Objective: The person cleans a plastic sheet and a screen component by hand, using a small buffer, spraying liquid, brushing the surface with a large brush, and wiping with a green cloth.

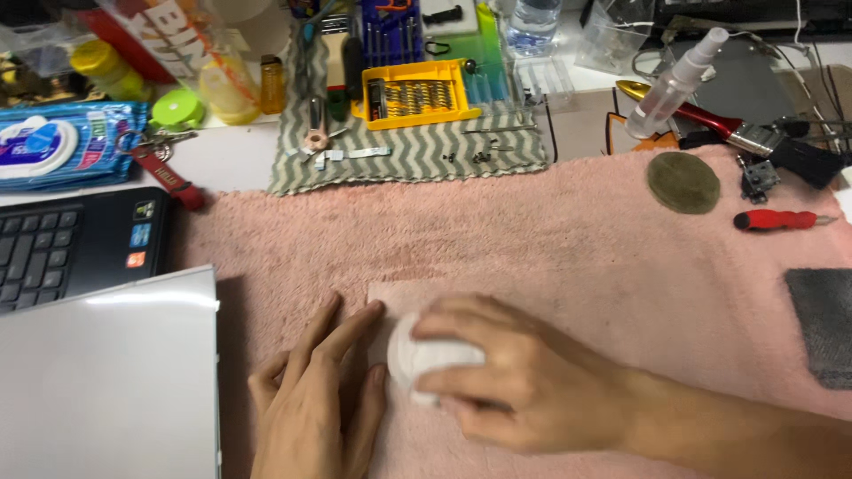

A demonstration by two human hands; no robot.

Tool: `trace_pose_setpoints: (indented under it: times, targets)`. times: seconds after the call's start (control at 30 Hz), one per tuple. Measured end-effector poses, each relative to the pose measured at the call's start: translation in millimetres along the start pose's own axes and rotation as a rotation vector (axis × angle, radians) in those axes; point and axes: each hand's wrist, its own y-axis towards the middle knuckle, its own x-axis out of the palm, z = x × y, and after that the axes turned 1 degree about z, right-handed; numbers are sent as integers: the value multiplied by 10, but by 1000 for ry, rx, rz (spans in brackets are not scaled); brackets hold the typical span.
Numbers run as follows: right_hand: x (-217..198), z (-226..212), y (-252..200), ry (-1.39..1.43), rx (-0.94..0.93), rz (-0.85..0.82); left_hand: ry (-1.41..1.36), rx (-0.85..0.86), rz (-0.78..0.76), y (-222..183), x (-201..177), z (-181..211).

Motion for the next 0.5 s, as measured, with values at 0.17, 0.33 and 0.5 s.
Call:
trace_pose_setpoints:
  times: [0.17,0.33,0.5]
  targets:
    - [-222,202,-37,-62,39,-44,56,-48,27,-9,58,-14]
    - [-101,131,-81,-122,72,-5,82,-59,55,7,55,16]
    - [-389,145,-381,-169,137,-80,22,6,18,36,-16,52]
